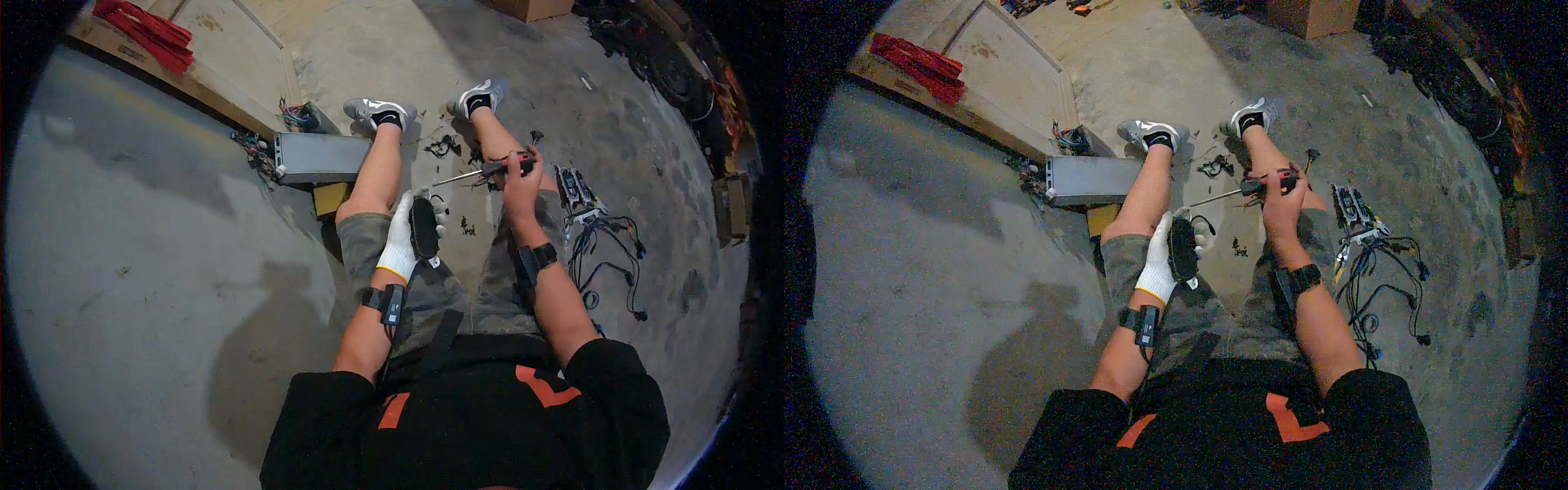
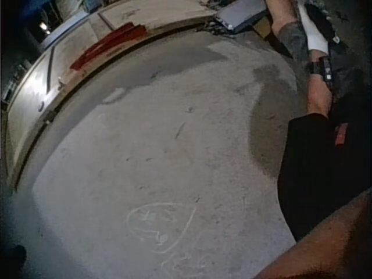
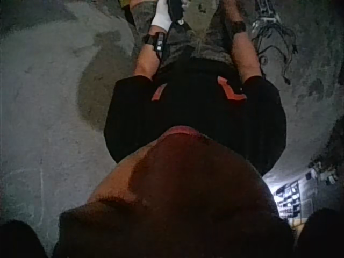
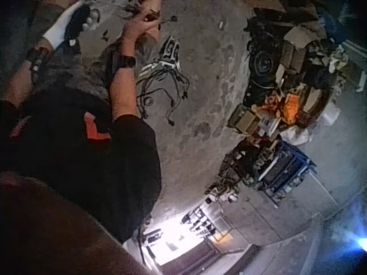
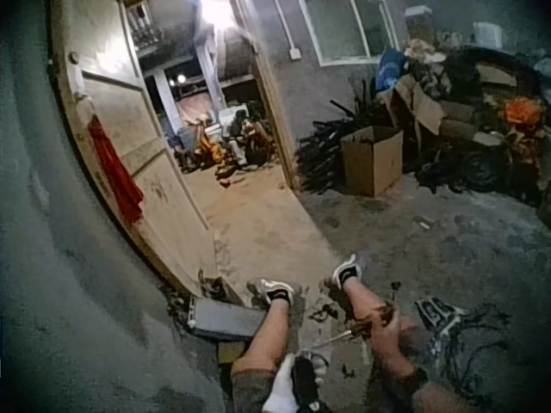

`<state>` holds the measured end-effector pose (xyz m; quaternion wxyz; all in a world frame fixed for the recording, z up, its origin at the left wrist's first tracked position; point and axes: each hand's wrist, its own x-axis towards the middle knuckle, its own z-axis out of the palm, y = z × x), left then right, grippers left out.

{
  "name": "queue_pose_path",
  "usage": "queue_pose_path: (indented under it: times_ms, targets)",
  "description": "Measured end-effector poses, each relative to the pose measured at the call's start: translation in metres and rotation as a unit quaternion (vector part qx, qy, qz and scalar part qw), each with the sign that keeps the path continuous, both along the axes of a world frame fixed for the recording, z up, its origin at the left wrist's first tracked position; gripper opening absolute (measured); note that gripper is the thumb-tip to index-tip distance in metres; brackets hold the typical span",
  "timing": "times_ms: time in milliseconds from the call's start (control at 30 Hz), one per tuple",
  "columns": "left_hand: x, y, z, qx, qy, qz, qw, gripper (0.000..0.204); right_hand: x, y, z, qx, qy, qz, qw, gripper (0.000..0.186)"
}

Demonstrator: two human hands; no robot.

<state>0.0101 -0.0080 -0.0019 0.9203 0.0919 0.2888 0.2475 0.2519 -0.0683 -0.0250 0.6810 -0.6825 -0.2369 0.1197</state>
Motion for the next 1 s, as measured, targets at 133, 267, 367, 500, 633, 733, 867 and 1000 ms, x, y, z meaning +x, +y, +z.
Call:
queue_pose_path:
  times_ms: [133, 267, 367, 500, 633, 733, 867, 1000]
  targets:
    - [-0.003, 0.001, 0.002, 0.0, 0.02, 0.002, 1.0, 0.031, -0.032, -0.005, 0.046, 0.132, 0.166, 0.111, 0.971, 0.051]
    - [0.0, 0.0, 0.0, 0.005, 0.047, 0.007, 0.999, 0.031, -0.042, -0.003, 0.04, 0.157, 0.136, 0.161, 0.965, 0.047]
    - [0.0, 0.001, -0.003, -0.008, 0.032, -0.003, 0.999, 0.031, -0.047, -0.004, 0.038, 0.149, 0.123, 0.18, 0.964, 0.045]
    - [0.0, 0.0, -0.002, -0.005, 0.04, -0.001, 0.999, 0.031, -0.053, -0.004, 0.038, 0.138, 0.104, 0.195, 0.966, 0.044]
    - [-0.001, -0.001, 0.0, -0.006, 0.034, -0.003, 0.999, 0.031, -0.057, -0.004, 0.04, 0.157, 0.122, 0.206, 0.958, 0.044]
    - [0.0, -0.001, 0.004, -0.004, 0.049, -0.005, 0.999, 0.031, -0.056, -0.004, 0.039, 0.157, 0.112, 0.208, 0.959, 0.043]
    - [0.002, -0.001, 0.007, 0.007, 0.082, 0.002, 0.997, 0.03, -0.056, -0.003, 0.037, 0.138, 0.117, 0.21, 0.961, 0.042]
    - [0.002, -0.002, 0.005, 0.001, 0.068, 0.003, 0.998, 0.03, -0.06, -0.002, 0.039, 0.154, 0.124, 0.2, 0.96, 0.042]
